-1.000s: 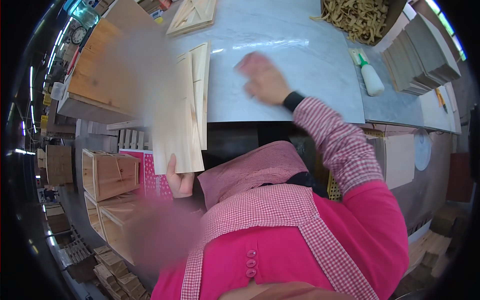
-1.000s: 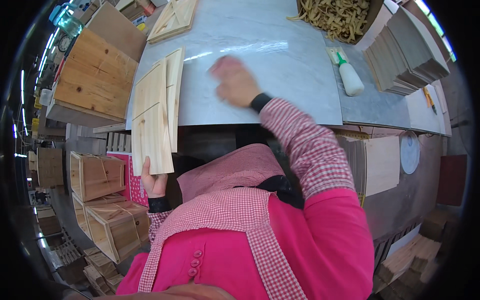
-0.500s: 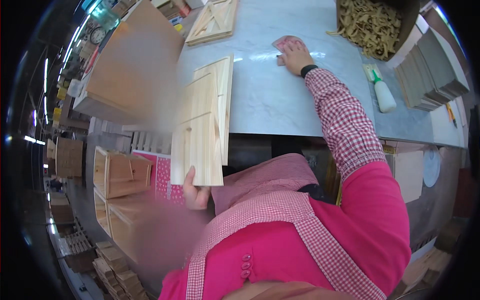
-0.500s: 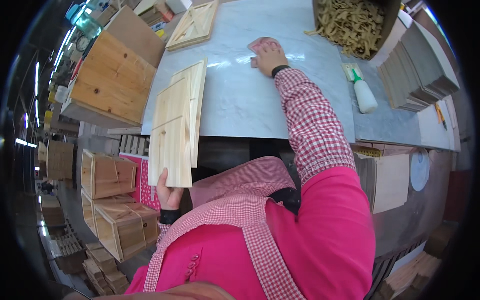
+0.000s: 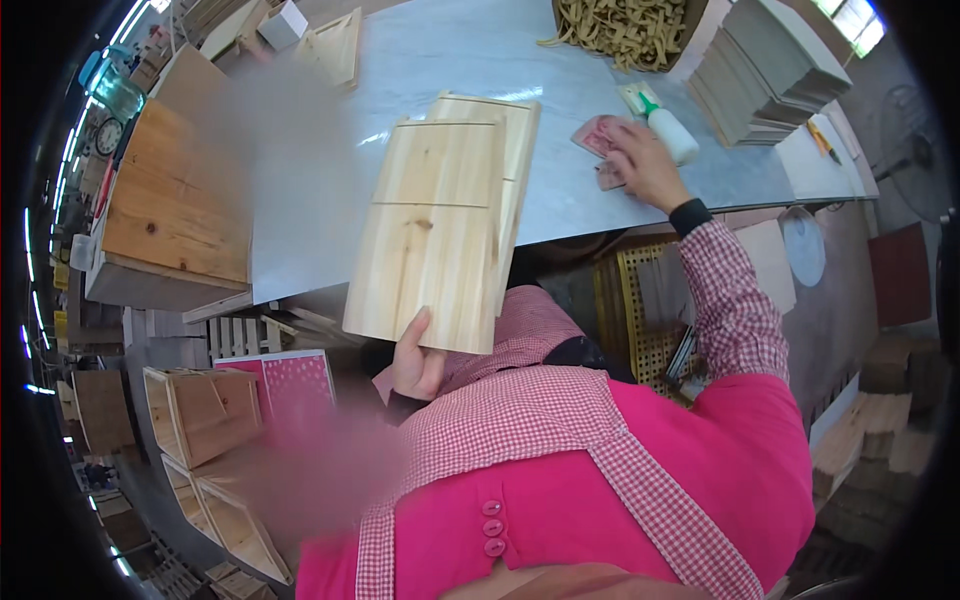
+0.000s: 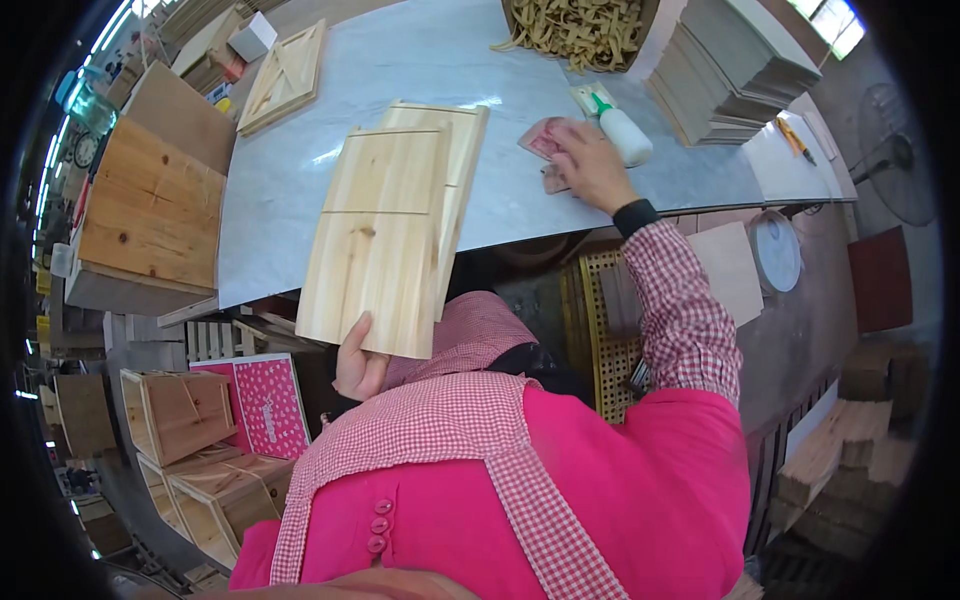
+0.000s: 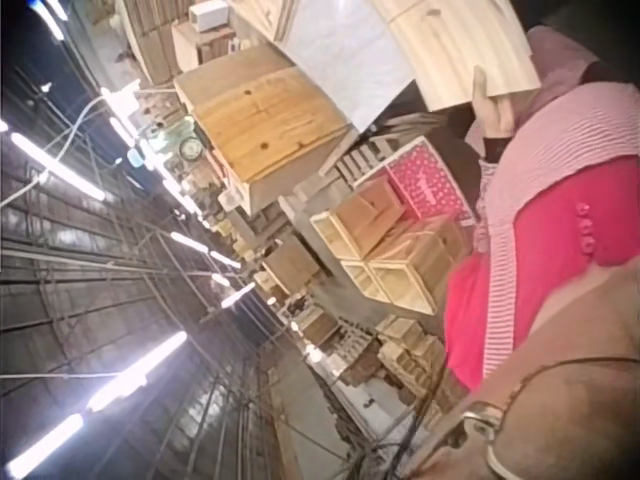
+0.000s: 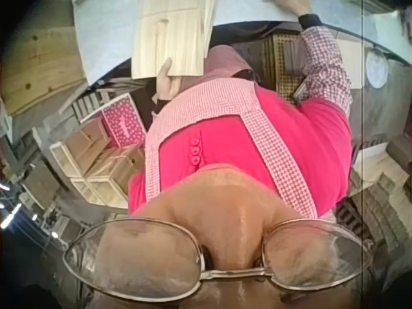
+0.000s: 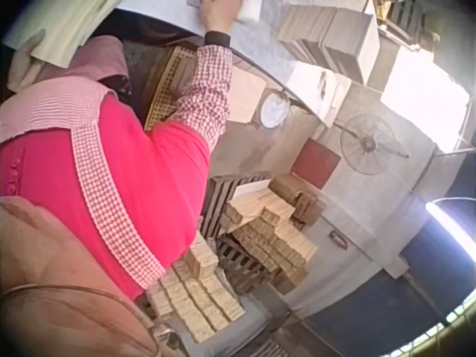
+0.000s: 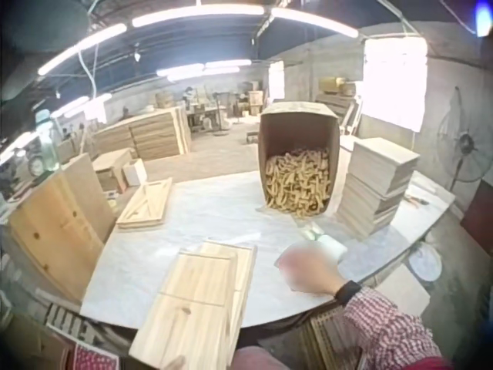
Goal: Assembling wooden boxes by applying glue to the edges of wooden panels and joining them together.
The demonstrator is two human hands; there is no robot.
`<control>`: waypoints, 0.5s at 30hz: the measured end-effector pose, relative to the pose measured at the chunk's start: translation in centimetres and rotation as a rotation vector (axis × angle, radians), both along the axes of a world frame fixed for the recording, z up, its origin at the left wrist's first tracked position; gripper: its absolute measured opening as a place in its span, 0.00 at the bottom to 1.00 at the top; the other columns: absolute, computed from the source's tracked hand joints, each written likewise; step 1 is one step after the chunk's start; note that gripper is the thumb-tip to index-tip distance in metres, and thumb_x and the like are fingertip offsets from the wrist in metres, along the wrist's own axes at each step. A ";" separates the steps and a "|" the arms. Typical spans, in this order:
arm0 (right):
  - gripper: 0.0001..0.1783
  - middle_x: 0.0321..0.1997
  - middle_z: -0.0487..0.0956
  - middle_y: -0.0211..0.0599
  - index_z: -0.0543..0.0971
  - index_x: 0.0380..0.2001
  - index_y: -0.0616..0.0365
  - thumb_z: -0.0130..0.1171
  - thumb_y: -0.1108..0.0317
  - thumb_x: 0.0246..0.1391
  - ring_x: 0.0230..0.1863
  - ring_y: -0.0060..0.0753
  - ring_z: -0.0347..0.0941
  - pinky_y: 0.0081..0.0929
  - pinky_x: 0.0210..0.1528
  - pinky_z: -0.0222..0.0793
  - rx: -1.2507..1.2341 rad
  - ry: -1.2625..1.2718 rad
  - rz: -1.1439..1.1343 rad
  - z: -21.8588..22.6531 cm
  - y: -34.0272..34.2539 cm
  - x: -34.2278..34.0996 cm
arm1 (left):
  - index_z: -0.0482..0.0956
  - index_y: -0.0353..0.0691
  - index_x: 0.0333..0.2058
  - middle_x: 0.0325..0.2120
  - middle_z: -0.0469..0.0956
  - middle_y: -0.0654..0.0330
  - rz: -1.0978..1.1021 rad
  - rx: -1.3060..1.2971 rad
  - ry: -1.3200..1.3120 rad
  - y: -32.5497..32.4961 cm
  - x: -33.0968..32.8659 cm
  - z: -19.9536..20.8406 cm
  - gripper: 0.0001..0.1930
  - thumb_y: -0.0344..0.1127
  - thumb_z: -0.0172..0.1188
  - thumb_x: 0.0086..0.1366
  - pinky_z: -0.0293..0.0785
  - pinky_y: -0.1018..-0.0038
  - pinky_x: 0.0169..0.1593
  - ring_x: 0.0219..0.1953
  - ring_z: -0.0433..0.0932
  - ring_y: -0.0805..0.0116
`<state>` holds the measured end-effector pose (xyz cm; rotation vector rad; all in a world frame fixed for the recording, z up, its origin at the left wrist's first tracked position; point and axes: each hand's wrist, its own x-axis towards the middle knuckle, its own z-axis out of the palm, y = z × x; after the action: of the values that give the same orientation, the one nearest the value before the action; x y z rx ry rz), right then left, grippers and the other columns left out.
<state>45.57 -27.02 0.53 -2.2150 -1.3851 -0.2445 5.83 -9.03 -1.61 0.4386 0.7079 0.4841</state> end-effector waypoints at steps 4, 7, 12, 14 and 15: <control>0.27 0.48 0.75 0.51 0.75 0.46 0.62 0.61 0.53 0.49 0.49 0.52 0.72 0.43 0.48 0.69 0.171 -0.380 -0.523 -0.5 -4.4 3.7 | 0.52 0.39 0.64 0.58 0.64 0.52 0.021 -0.019 -0.026 -0.2 0.2 -0.8 0.32 0.28 0.55 0.64 0.63 0.56 0.63 0.60 0.64 0.55; 0.33 0.47 0.75 0.54 0.75 0.44 0.63 0.63 0.45 0.45 0.48 0.54 0.72 0.43 0.48 0.69 -0.014 -0.103 -0.761 -0.5 -5.9 4.2 | 0.52 0.39 0.63 0.58 0.65 0.53 0.069 -0.030 -0.047 -0.9 0.1 -0.9 0.32 0.28 0.55 0.64 0.63 0.56 0.63 0.60 0.65 0.55; 0.36 0.46 0.77 0.56 0.75 0.43 0.64 0.63 0.42 0.41 0.46 0.57 0.73 0.43 0.49 0.69 -0.110 0.280 -0.710 -0.9 -4.8 3.8 | 0.55 0.39 0.62 0.57 0.66 0.54 0.116 -0.026 -0.061 -1.5 0.7 -0.5 0.30 0.28 0.56 0.63 0.64 0.59 0.62 0.59 0.66 0.57; 0.38 0.45 0.77 0.59 0.75 0.43 0.66 0.63 0.41 0.41 0.45 0.60 0.74 0.43 0.48 0.69 -0.070 0.144 -0.732 -2.1 -3.9 4.8 | 0.57 0.39 0.62 0.57 0.66 0.54 0.107 -0.036 -0.074 -2.0 1.1 0.2 0.29 0.27 0.56 0.63 0.64 0.60 0.62 0.59 0.66 0.58; 0.38 0.45 0.77 0.59 0.75 0.43 0.66 0.63 0.41 0.41 0.45 0.60 0.74 0.43 0.48 0.69 -0.072 0.136 -0.746 -3.1 -4.1 5.6 | 0.57 0.38 0.62 0.57 0.66 0.54 0.090 -0.037 -0.066 -1.7 0.9 0.5 0.29 0.28 0.57 0.63 0.64 0.60 0.62 0.59 0.67 0.58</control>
<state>51.20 -31.15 -2.57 -2.6642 -0.4526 -0.2917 6.72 -10.69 -1.10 0.3552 0.6735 0.5671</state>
